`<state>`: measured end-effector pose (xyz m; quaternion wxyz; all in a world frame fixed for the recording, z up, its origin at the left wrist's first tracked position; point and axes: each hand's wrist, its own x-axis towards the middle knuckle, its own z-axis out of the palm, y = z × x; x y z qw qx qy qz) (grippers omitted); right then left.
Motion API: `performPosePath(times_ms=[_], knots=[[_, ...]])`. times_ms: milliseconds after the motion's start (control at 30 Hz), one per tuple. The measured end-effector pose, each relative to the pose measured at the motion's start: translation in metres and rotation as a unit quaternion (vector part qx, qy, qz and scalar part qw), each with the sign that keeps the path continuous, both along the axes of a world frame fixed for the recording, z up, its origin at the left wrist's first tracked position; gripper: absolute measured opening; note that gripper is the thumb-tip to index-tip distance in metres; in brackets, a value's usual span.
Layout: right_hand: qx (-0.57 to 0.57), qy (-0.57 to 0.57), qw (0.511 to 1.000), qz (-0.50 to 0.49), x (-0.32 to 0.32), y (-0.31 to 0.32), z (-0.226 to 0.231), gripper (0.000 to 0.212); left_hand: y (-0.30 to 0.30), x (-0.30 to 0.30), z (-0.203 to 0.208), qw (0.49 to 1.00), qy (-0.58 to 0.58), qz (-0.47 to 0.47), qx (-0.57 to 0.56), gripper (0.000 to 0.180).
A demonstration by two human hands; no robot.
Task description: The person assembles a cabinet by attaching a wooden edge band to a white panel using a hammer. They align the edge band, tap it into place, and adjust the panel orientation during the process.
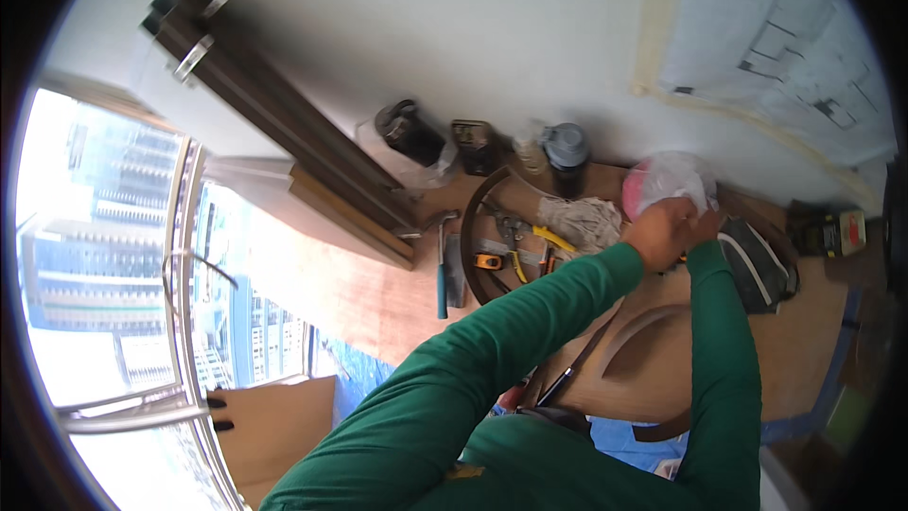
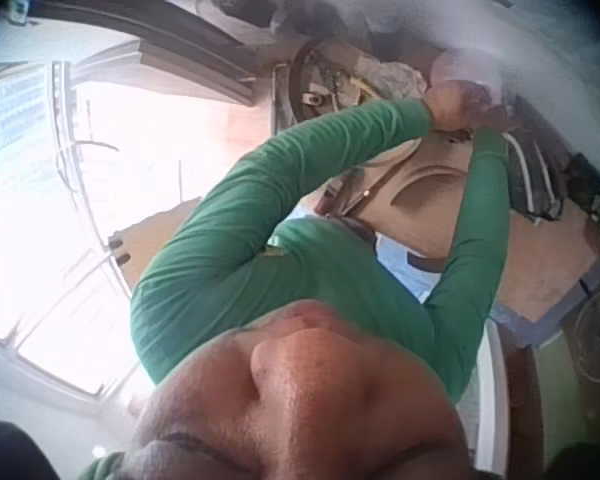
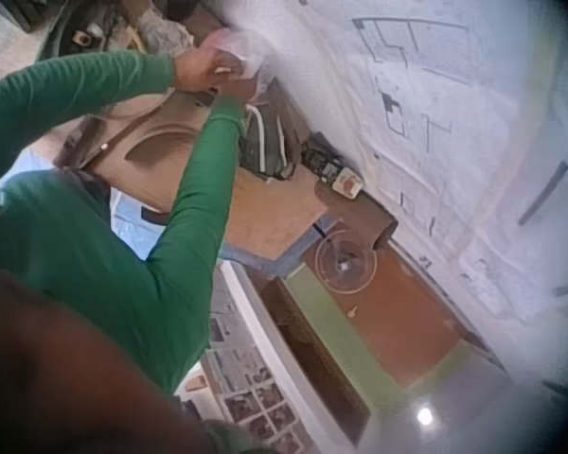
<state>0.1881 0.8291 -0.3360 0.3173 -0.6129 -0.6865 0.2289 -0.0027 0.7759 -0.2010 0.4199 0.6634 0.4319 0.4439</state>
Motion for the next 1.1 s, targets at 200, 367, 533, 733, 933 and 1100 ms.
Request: performPosePath(times_ms=[200, 367, 533, 733, 933, 1100], knots=[[-0.029, -0.122, 0.989, 0.077, 0.01, 0.055, -0.042, 0.056, -0.099, -0.059, 0.054, 0.996, -0.005, 0.022, 0.089, 0.034], [-0.145, 0.026, 0.979, 0.137, 0.02, 0.043, 0.012, 0.054, -0.234, -0.17, 0.108, 0.992, 0.034, 0.049, -0.108, 0.035], [-0.101, 0.065, 0.992, 0.025, 0.035, -0.013, 0.054, 0.044, -0.378, -0.231, 0.16, 0.935, -0.116, 0.109, -0.315, 0.04], [-0.188, 0.178, 0.964, 0.064, -0.025, -0.132, 0.099, 0.023, -0.519, -0.208, 0.16, 0.907, -0.238, 0.076, -0.34, 0.045], [-0.223, 0.092, 0.951, 0.191, -0.139, -0.234, 0.177, 0.035, -0.645, -0.217, 0.082, 0.869, -0.092, 0.264, -0.409, 0.035], [-0.22, 0.033, 0.912, 0.344, -0.217, -0.321, 0.216, 0.063, -0.822, -0.242, -0.045, 0.789, 0.123, 0.429, -0.421, 0.034]])
